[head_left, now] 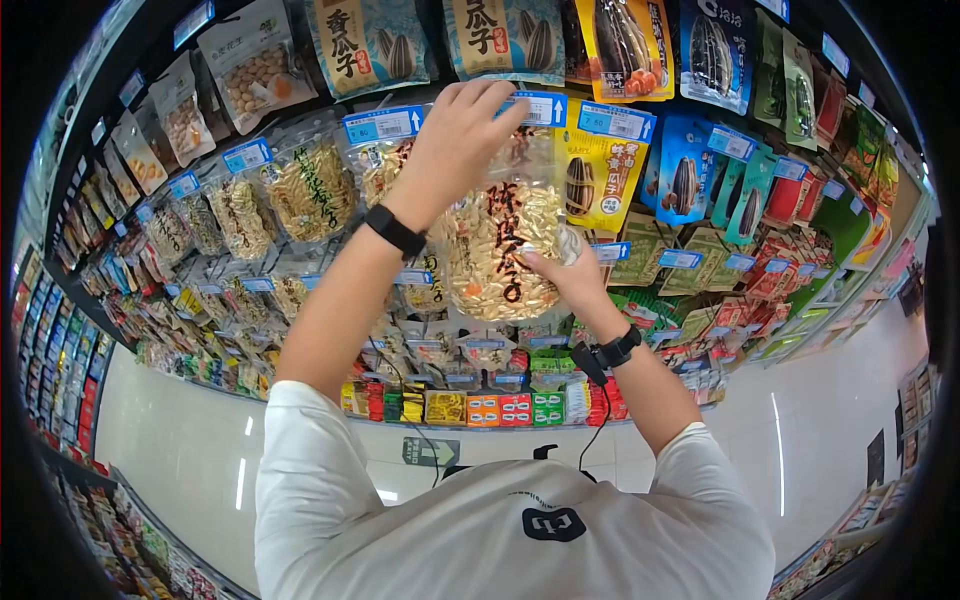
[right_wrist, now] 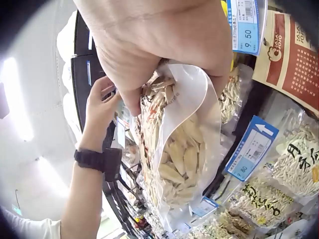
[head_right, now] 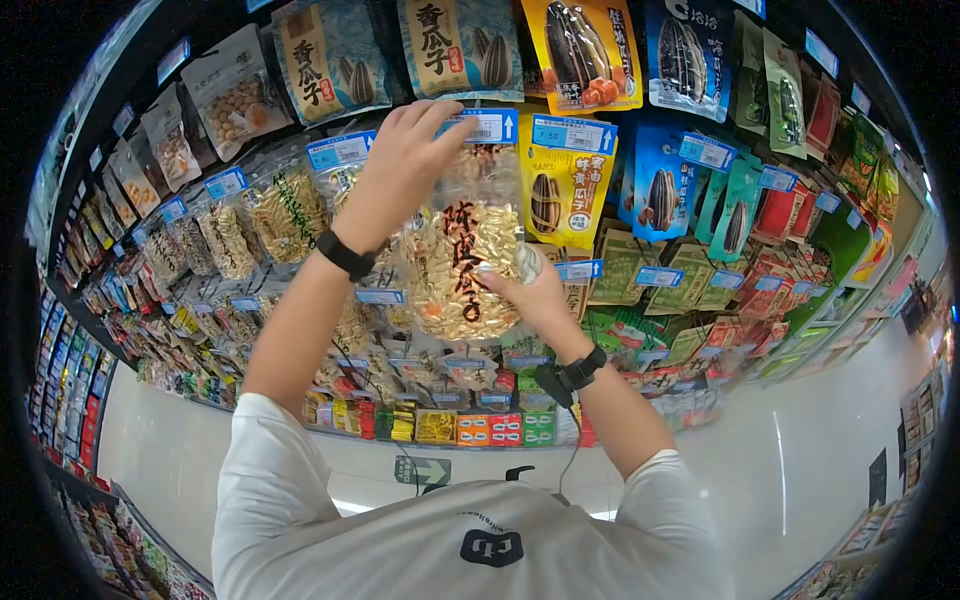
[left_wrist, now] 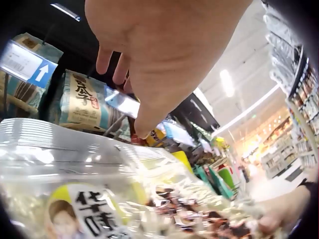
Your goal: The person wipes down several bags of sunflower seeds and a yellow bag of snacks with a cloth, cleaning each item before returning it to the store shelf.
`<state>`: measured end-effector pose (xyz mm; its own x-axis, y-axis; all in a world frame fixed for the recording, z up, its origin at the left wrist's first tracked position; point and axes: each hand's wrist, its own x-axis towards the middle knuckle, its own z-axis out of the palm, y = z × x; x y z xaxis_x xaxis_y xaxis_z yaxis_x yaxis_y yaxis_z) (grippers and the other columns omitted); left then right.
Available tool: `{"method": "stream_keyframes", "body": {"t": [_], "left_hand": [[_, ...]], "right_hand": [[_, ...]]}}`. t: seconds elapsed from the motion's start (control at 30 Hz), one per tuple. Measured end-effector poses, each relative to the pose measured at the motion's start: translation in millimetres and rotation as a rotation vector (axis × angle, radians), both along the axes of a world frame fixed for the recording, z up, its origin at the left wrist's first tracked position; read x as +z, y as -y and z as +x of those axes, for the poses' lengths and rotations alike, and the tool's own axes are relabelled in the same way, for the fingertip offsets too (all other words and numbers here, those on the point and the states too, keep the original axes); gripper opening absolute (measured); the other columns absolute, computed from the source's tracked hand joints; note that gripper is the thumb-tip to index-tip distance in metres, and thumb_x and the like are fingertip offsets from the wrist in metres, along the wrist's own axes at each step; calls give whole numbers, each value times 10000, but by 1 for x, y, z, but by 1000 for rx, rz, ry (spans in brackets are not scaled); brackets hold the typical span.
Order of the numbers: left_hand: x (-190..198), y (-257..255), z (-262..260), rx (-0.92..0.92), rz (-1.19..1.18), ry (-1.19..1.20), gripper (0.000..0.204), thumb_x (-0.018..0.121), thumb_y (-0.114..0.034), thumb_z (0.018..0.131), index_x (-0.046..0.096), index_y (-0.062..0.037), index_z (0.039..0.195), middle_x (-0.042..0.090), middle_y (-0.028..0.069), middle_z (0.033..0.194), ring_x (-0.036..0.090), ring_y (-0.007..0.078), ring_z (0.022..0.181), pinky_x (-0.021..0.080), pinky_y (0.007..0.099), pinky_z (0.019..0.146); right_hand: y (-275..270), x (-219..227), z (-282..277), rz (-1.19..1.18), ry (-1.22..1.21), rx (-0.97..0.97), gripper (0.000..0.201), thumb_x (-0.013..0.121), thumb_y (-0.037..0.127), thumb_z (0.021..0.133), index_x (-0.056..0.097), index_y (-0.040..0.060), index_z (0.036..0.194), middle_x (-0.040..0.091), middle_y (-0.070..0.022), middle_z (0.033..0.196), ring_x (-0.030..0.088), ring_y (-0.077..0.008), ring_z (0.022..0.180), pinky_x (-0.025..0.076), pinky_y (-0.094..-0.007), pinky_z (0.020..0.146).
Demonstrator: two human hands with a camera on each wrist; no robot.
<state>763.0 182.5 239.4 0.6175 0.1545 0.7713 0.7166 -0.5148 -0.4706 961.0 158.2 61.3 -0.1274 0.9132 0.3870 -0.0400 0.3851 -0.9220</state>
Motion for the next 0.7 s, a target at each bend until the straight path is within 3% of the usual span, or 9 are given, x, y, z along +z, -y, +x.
{"method": "stream_keyframes", "body": {"t": [0.13, 0.2, 0.23, 0.47, 0.7], "left_hand": [[17, -6, -11, -185, -77, -53, 315, 609, 4, 817, 628, -47, 1128, 636, 111, 1094, 594, 299, 1034, 479, 405, 891], [21, -7, -13, -212, -228, 63, 304, 594, 9, 831, 634, -32, 1130, 649, 135, 1042, 605, 324, 989, 489, 419, 855], [21, -10, -14, -249, -205, 76, 318, 570, 33, 842, 634, -31, 1147, 649, 155, 1016, 604, 346, 959, 494, 431, 832], [20, -16, -16, -222, -224, 71, 353, 545, 66, 834, 630, -31, 1162, 647, 158, 1016, 600, 354, 961, 492, 435, 844], [18, -19, -16, -233, -195, 94, 377, 569, 70, 801, 633, -34, 1158, 646, 151, 1022, 596, 349, 968, 488, 432, 845]], "right_hand": [[-7, 18, 1, -69, -157, 70, 578, 827, 239, 789, 550, -25, 1222, 644, -76, 1147, 600, -153, 1028, 465, -306, 928], [-22, 15, 5, 112, -30, -81, 623, 828, 273, 785, 536, -38, 1239, 629, -89, 1168, 585, -168, 1060, 452, -312, 950], [-31, 13, 7, 76, -14, -86, 663, 828, 297, 781, 520, -43, 1260, 613, -95, 1196, 574, -179, 1081, 439, -316, 968], [-41, 35, 8, -40, -126, 15, 662, 834, 256, 776, 509, -25, 1280, 595, -97, 1233, 561, -180, 1117, 435, -315, 981], [-43, 29, 11, -64, -256, -1, 545, 790, 141, 815, 515, 17, 1268, 630, -65, 1180, 601, -150, 1054, 472, -304, 924]]}}
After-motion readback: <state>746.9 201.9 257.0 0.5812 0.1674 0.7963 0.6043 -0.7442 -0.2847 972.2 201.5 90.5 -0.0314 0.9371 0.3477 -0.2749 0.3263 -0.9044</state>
